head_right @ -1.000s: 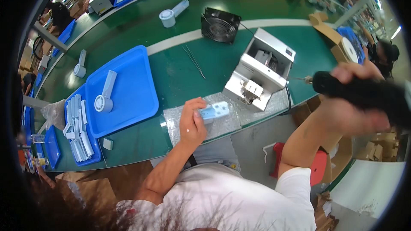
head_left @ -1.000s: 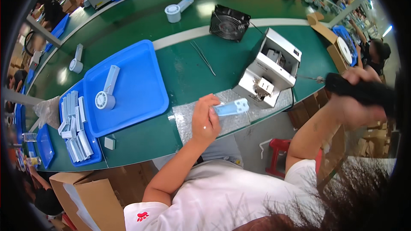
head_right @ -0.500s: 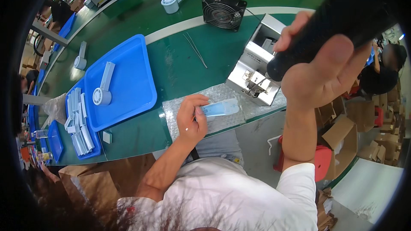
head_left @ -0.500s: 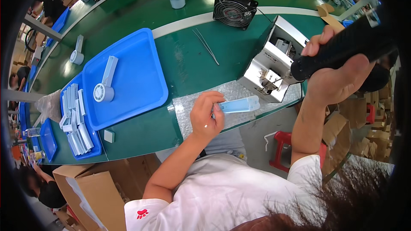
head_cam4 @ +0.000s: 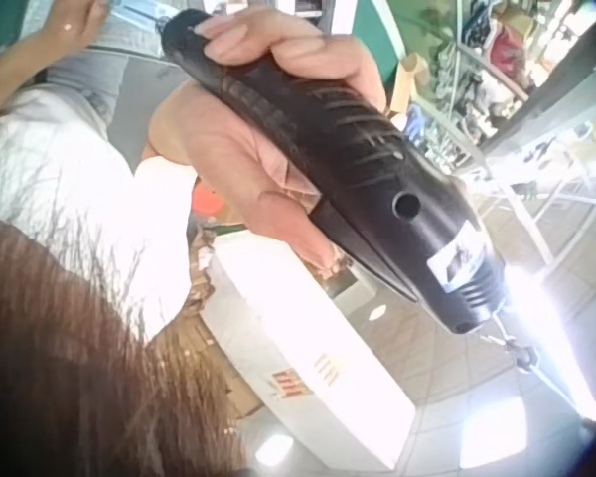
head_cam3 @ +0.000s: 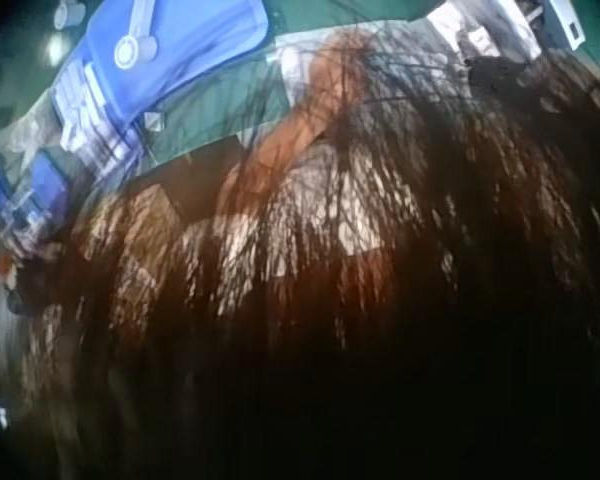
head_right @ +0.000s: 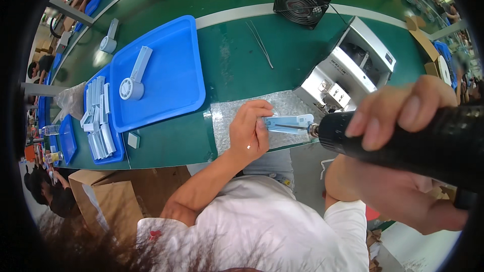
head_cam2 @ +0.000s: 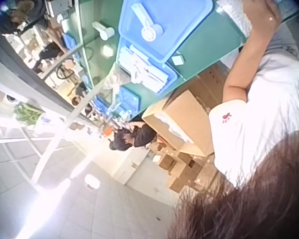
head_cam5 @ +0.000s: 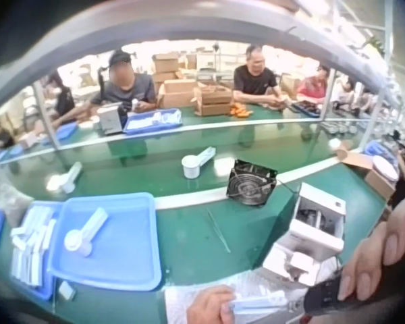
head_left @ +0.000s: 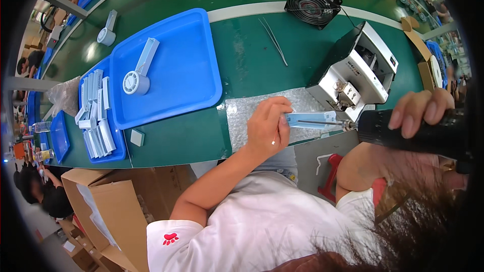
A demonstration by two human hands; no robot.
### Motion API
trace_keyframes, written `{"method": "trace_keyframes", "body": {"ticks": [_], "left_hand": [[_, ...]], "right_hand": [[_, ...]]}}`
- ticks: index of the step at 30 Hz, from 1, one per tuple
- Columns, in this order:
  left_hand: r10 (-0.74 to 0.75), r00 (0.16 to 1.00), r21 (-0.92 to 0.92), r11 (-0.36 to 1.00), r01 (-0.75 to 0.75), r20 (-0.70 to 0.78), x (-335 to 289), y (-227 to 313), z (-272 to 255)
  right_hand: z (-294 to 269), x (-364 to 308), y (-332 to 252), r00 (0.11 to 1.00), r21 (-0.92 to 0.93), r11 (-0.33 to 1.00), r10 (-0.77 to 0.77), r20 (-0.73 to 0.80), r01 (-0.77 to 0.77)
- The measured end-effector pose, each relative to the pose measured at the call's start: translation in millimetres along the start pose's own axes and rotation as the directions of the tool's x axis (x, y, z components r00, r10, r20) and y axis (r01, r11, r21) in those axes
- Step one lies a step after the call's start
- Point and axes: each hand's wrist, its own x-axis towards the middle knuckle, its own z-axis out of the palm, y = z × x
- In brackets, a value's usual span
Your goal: The person uses a handheld electric screwdriver to drive screws into small white plastic components. They pick up each component from a blue tray, secure it with the tool, and place the finished item onto the green workbench. The process is repeated for multiple identical parts.
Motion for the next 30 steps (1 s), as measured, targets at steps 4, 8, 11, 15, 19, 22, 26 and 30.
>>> {"method": "trace_keyframes", "body": {"ticks": [4, 8, 11, 15, 19, 22, 26, 30], "left_hand": [[-0.048, 0.998, -0.022, 0.999, 0.047, -0.033, -3.1, -3.5, 3.1], [-0.035, 0.998, -0.018, 0.999, 0.034, -0.045, -2.9, -4.3, 4.0], [-0.037, 0.998, -0.027, 0.999, 0.036, -0.047, -2.4, -5.2, 4.6], [-0.060, 0.997, -0.044, 0.997, 0.058, -0.046, -2.5, -3.9, 4.9], [-0.050, 0.998, -0.028, 0.998, 0.049, -0.048, -4.2, -4.4, 5.2], [-0.050, 0.998, -0.010, 0.999, 0.049, -0.045, -4.0, -2.5, 2.1], [-0.056, 0.998, -0.003, 0.998, 0.056, -0.040, -2.7, 2.8, -3.7], [-0.030, 0.997, 0.014, 0.999, 0.031, -0.074, -4.6, 0.3, -3.2]], "right_hand": [[-3.5, -6.1, 7.9, 0.996, -0.135, 0.989, 0.051, -0.074, -0.060], [-6.5, -8.5, 14.6, 0.992, -0.149, 0.985, 0.071, -0.107, -0.087], [-3.4, -11.3, 17.9, 0.981, -0.156, 0.983, 0.065, -0.182, -0.094], [-9.1, -9.6, 22.5, 0.994, -0.125, 0.989, 0.071, -0.089, -0.082], [-8.9, -15.1, 26.0, 0.998, -0.070, 0.996, 0.042, -0.044, -0.045], [-9.5, -12.5, 32.9, 1.000, 0.060, 0.998, 0.018, 0.015, -0.019], [-4.0, -23.9, 40.8, 0.985, 0.051, 0.998, -0.037, -0.169, 0.046], [-21.7, -27.4, 40.5, 0.963, -0.056, 0.998, -0.015, -0.270, 0.000]]}}
